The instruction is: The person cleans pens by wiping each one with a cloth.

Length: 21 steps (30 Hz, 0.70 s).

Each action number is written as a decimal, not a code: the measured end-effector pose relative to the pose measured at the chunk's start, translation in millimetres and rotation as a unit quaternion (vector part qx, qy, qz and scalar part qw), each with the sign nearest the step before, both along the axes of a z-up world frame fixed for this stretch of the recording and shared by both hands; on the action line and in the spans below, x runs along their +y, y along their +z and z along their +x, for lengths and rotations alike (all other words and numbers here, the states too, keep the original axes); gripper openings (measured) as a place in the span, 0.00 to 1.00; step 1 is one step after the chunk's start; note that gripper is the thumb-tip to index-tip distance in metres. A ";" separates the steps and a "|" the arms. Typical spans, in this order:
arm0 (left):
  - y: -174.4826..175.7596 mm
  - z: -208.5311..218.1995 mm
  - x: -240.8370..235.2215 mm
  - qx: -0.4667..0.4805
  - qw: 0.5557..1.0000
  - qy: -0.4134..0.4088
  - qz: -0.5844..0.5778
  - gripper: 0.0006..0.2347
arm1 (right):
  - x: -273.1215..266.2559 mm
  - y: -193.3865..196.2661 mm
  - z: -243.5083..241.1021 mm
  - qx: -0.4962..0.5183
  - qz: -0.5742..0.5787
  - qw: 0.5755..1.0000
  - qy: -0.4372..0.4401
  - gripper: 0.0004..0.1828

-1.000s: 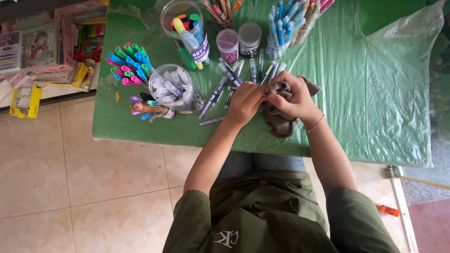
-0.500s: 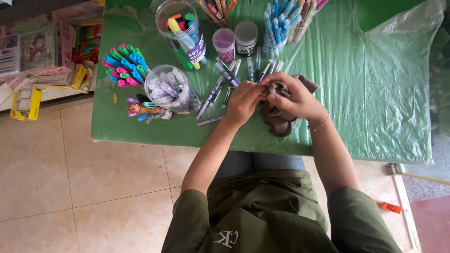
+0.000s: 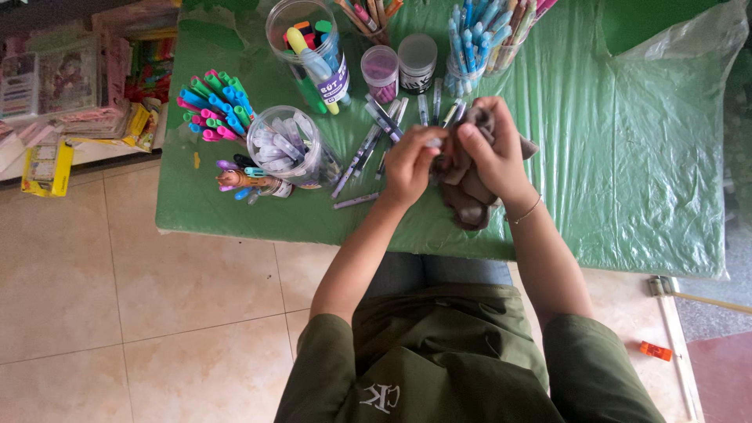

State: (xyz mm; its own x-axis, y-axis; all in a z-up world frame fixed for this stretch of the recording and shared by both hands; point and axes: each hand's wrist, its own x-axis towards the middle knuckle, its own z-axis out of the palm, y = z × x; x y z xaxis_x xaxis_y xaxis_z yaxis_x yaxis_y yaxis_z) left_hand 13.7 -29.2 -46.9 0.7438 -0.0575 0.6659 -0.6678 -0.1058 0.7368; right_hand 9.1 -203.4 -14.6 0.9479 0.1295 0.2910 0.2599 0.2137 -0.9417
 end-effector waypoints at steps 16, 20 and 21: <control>-34.7 20.3 23.0 0.275 0.906 -0.187 -0.261 0.15 | 14.0 23.6 -7.2 -0.139 -0.141 0.979 -0.044 0.21; -27.2 17.7 25.3 0.250 0.915 -0.216 -0.232 0.14 | 19.1 31.8 -11.0 -0.203 -0.314 0.927 -0.029 0.19; -26.4 18.0 26.9 0.268 0.907 -0.221 -0.236 0.16 | 20.4 32.3 -11.3 -0.187 -0.315 0.930 -0.037 0.19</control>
